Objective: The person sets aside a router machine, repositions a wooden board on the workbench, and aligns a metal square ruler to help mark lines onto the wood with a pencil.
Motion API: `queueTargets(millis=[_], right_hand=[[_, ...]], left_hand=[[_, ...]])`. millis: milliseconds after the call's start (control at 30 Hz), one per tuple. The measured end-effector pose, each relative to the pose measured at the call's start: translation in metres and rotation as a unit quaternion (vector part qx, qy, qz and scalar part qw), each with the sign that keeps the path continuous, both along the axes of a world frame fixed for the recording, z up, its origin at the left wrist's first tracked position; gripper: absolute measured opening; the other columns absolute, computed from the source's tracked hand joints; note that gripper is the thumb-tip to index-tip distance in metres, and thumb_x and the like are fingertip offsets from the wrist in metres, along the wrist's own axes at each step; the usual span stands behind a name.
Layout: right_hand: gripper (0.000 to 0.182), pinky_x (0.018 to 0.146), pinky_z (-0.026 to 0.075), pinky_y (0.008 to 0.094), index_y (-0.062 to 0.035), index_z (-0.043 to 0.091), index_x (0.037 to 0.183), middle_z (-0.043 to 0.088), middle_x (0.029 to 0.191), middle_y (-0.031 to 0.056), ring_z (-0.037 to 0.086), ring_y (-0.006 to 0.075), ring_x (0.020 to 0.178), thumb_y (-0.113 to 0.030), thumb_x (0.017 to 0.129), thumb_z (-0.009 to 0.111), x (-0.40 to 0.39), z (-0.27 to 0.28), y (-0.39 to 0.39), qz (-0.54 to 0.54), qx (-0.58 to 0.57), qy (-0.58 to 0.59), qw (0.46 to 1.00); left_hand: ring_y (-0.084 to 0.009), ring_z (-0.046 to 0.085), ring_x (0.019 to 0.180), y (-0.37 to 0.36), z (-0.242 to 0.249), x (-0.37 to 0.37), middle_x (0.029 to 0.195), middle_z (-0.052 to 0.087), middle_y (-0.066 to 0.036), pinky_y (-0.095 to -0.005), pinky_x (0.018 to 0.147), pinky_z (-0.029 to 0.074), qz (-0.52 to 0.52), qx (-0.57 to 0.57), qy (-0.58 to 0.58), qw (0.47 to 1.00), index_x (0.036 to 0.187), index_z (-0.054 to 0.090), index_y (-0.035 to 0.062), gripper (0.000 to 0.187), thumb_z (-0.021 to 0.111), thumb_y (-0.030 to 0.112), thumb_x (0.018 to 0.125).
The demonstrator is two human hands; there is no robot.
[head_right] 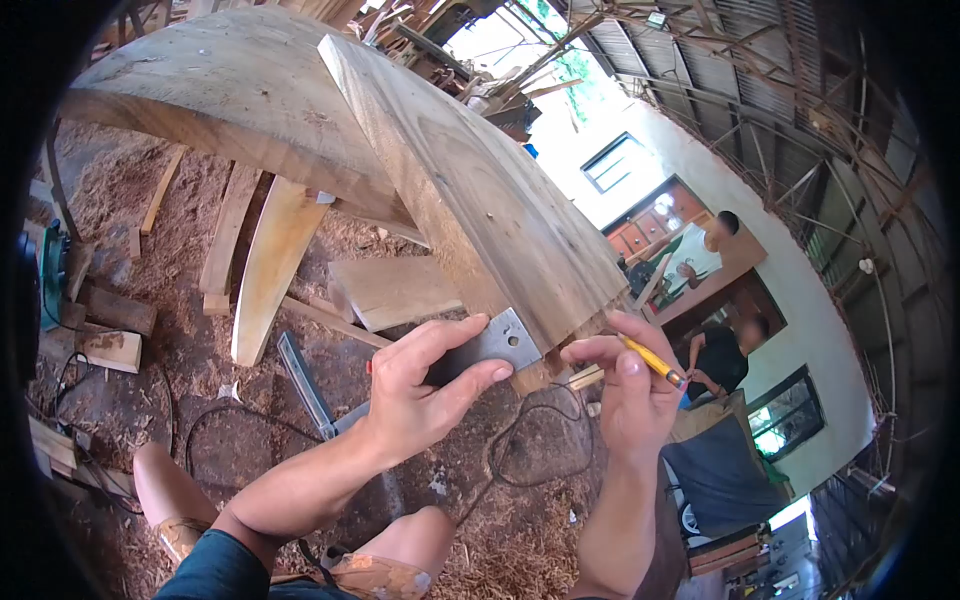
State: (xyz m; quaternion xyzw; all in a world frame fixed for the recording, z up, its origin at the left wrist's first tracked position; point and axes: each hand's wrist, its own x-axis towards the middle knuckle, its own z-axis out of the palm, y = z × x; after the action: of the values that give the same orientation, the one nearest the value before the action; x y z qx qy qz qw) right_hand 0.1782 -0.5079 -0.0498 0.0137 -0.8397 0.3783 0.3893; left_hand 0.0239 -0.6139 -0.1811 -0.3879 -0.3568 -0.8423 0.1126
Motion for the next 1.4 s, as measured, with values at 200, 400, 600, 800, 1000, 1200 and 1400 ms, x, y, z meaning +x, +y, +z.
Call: queueTargets(millis=[200,400,600,800,1000,1200,1400], right_hand=[[0.023,0.079,0.055,0.0302,0.0064,0.067,0.111,0.062,0.106,0.013,0.066,0.018,0.087,-0.01,0.097,0.06,0.0,0.006,-0.013,-0.073,0.146,0.004,0.987],[0.016,0.081,0.054,0.0296,0.0041,0.067,0.105,0.062,0.106,0.013,0.065,0.0177,0.09,0.004,0.089,0.065,-0.011,0.017,-0.036,-0.051,0.108,-0.035,0.992],[0.017,0.078,0.052,0.026,0.0026,0.069,0.1,0.068,0.1,0.0109,0.067,0.0146,0.089,0.01,0.084,0.067,-0.016,0.025,-0.048,-0.072,0.152,-0.11,0.98],[0.015,0.07,0.05,0.0235,0.0026,0.071,0.093,0.071,0.088,0.0089,0.066,0.0108,0.08,0.008,0.08,0.074,-0.022,0.028,-0.062,-0.131,0.206,-0.152,0.958],[0.014,0.064,0.049,0.0221,0.0025,0.071,0.092,0.072,0.084,0.0076,0.065,0.0083,0.073,0.007,0.079,0.075,-0.028,0.032,-0.069,-0.159,0.275,-0.177,0.932],[0.013,0.062,0.049,0.0205,0.0002,0.072,0.092,0.073,0.082,0.0056,0.066,0.0067,0.071,0.004,0.08,0.074,-0.026,0.03,-0.07,-0.193,0.27,-0.178,0.926],[0.013,0.063,0.05,0.0206,-0.0005,0.072,0.093,0.074,0.084,0.006,0.068,0.0072,0.074,0.004,0.08,0.075,-0.023,0.026,-0.066,-0.195,0.279,-0.161,0.927]], left_hand=[[-0.0243,0.072,0.079,0.003,0.0,0.004,0.094,0.071,-0.017,-0.0318,0.068,0.056,0.011,0.019,-0.008,1.0,0.112,0.069,-0.0034,0.04,0.085,0.015,0.08],[-0.0244,0.072,0.08,0.004,0.0,0.004,0.095,0.072,-0.017,-0.0324,0.07,0.057,0.009,0.022,-0.011,1.0,0.111,0.069,-0.0034,0.039,0.085,0.014,0.079],[-0.0251,0.072,0.081,0.007,-0.002,0.004,0.094,0.072,-0.017,-0.0329,0.07,0.057,0.015,0.033,-0.007,0.999,0.111,0.069,-0.0035,0.039,0.085,0.014,0.079],[-0.0257,0.072,0.081,0.006,-0.002,0.003,0.094,0.071,-0.017,-0.0331,0.069,0.057,0.011,0.033,-0.005,0.999,0.111,0.069,-0.0041,0.04,0.085,0.015,0.079],[-0.0266,0.072,0.08,0.002,-0.002,0.003,0.094,0.071,-0.017,-0.0334,0.068,0.057,-0.013,0.019,-0.014,1.0,0.112,0.068,-0.0044,0.041,0.085,0.015,0.08],[-0.0181,0.069,0.075,0.008,-0.003,0.002,0.088,0.071,-0.015,-0.0289,0.065,0.054,0.005,0.048,-0.015,0.999,0.111,0.069,-0.0041,0.043,0.088,0.014,0.077],[-0.0186,0.071,0.077,0.007,-0.003,0.002,0.09,0.072,-0.015,-0.0292,0.066,0.055,-0.004,0.041,-0.014,0.999,0.112,0.069,-0.0043,0.043,0.087,0.014,0.077]])
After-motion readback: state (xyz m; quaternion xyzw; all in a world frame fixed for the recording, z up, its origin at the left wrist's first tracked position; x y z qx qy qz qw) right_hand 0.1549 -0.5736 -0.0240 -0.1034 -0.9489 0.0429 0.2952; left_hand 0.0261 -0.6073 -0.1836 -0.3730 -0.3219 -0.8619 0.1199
